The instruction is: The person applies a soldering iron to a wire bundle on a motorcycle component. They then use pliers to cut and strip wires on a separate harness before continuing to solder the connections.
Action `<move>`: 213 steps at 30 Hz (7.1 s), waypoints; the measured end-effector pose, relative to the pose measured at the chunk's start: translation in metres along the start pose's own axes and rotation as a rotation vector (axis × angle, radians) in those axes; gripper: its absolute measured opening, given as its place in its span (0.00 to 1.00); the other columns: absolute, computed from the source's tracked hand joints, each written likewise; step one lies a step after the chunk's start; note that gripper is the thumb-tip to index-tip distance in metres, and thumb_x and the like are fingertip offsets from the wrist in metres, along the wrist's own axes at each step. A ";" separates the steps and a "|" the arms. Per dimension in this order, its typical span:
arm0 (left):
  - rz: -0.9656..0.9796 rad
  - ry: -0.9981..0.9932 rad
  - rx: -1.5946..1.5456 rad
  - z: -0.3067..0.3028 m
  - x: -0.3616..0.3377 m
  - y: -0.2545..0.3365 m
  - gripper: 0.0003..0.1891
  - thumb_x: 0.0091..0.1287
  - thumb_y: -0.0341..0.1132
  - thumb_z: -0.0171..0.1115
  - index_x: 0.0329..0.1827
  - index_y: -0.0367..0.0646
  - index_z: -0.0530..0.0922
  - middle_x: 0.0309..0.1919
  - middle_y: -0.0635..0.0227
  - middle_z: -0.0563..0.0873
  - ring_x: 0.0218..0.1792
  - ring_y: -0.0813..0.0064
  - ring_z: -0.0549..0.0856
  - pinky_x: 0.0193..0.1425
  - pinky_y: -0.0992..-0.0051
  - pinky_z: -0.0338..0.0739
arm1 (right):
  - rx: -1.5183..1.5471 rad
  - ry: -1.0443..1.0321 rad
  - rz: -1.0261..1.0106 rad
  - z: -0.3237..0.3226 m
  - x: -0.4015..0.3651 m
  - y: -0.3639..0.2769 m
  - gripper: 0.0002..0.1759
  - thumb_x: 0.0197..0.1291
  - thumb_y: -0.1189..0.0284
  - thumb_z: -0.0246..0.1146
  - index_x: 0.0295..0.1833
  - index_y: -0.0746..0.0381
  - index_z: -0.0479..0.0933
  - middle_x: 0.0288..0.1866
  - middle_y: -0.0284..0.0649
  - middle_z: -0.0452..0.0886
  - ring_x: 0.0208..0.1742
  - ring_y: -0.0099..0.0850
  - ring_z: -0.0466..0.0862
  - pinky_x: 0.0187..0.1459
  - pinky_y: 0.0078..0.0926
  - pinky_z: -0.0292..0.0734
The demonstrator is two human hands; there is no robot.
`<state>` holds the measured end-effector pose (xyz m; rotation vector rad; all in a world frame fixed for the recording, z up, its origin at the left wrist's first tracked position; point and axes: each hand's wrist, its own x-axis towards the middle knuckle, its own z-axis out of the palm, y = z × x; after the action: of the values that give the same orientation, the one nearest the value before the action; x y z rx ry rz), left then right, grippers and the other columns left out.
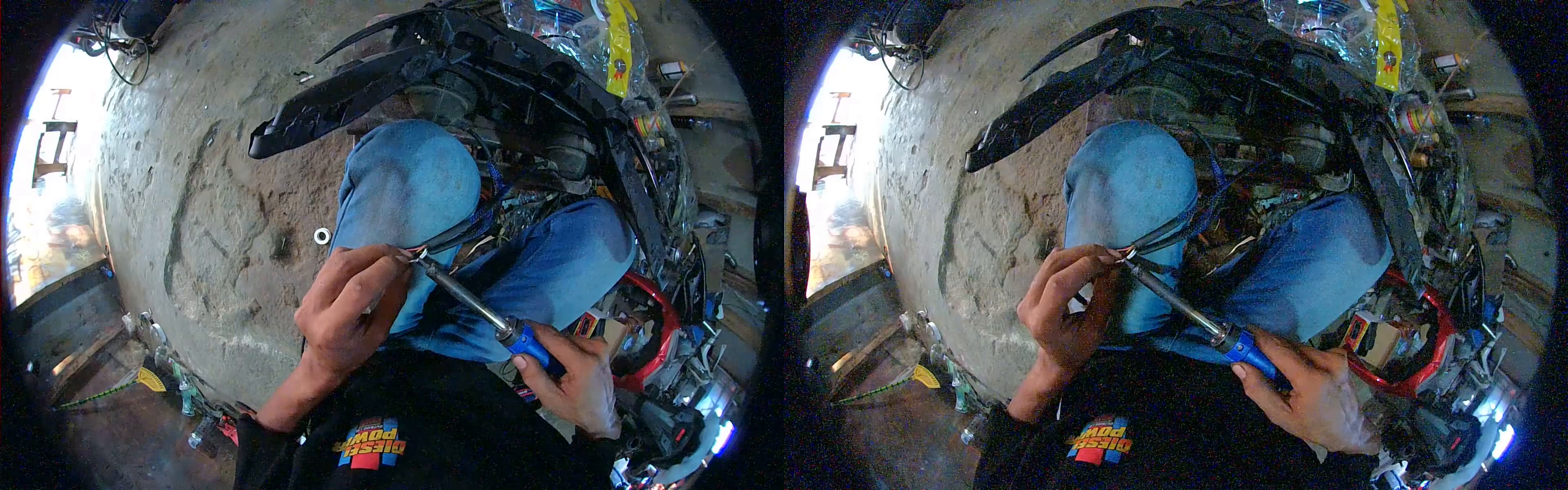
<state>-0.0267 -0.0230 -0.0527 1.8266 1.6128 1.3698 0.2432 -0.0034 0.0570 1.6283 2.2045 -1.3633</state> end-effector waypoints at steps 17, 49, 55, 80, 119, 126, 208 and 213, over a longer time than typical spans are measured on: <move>0.049 0.053 0.008 0.007 -0.004 -0.005 0.17 0.54 0.15 0.74 0.47 0.36 0.84 0.40 0.56 0.90 0.38 0.64 0.90 0.41 0.71 0.84 | -0.011 0.048 0.070 0.000 -0.002 -0.005 0.24 0.62 0.61 0.74 0.59 0.64 0.85 0.34 0.45 0.88 0.30 0.36 0.88 0.40 0.31 0.80; 0.045 0.049 0.008 0.006 -0.007 -0.006 0.16 0.56 0.12 0.73 0.47 0.33 0.83 0.40 0.54 0.91 0.40 0.63 0.92 0.44 0.69 0.86 | 0.000 0.068 -0.007 0.004 -0.002 -0.003 0.22 0.64 0.66 0.72 0.60 0.64 0.83 0.29 0.45 0.85 0.25 0.32 0.85 0.32 0.30 0.78; 0.077 0.076 0.000 0.008 -0.007 -0.009 0.17 0.55 0.16 0.76 0.48 0.33 0.85 0.41 0.56 0.91 0.37 0.65 0.90 0.39 0.71 0.84 | -0.009 0.047 0.005 0.003 -0.002 -0.004 0.22 0.64 0.66 0.72 0.60 0.64 0.83 0.30 0.46 0.86 0.26 0.33 0.86 0.33 0.30 0.79; 0.052 0.071 0.007 0.007 -0.006 -0.008 0.16 0.55 0.16 0.75 0.47 0.33 0.85 0.40 0.57 0.91 0.37 0.65 0.90 0.40 0.71 0.84 | 0.012 0.087 0.021 0.006 -0.002 -0.005 0.21 0.64 0.64 0.73 0.58 0.65 0.84 0.29 0.45 0.85 0.25 0.32 0.85 0.33 0.31 0.78; 0.045 0.049 0.002 0.006 -0.008 -0.007 0.15 0.56 0.13 0.74 0.45 0.33 0.84 0.40 0.53 0.91 0.40 0.63 0.92 0.43 0.69 0.86 | -0.020 0.031 -0.018 0.002 -0.001 -0.002 0.23 0.66 0.63 0.74 0.62 0.63 0.82 0.41 0.50 0.90 0.36 0.42 0.93 0.39 0.36 0.87; 0.047 0.041 0.008 0.004 -0.007 -0.006 0.15 0.56 0.13 0.74 0.46 0.33 0.84 0.39 0.54 0.91 0.40 0.62 0.92 0.43 0.69 0.85 | -0.024 -0.001 0.036 -0.002 -0.002 -0.006 0.22 0.66 0.63 0.74 0.61 0.63 0.82 0.41 0.51 0.90 0.36 0.43 0.92 0.39 0.36 0.87; 0.283 -0.074 -0.266 0.013 0.004 -0.039 0.18 0.52 0.15 0.75 0.33 0.40 0.71 0.40 0.59 0.90 0.26 0.69 0.87 0.26 0.74 0.80 | 1.615 0.650 -0.404 0.139 -0.028 0.103 0.05 0.64 0.71 0.61 0.38 0.61 0.75 0.44 0.53 0.85 0.32 0.51 0.87 0.25 0.57 0.88; 0.109 -0.114 -0.260 0.008 0.007 -0.025 0.20 0.51 0.16 0.76 0.21 0.43 0.69 0.38 0.62 0.90 0.27 0.69 0.87 0.27 0.73 0.81 | 1.246 0.961 -0.439 0.140 0.016 0.053 0.22 0.60 0.62 0.78 0.45 0.55 0.71 0.37 0.42 0.81 0.28 0.48 0.85 0.21 0.44 0.89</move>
<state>-0.0351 -0.0069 -0.0724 1.8211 1.2309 1.4190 0.2205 -0.0851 -0.0672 2.6788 2.2498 -2.9768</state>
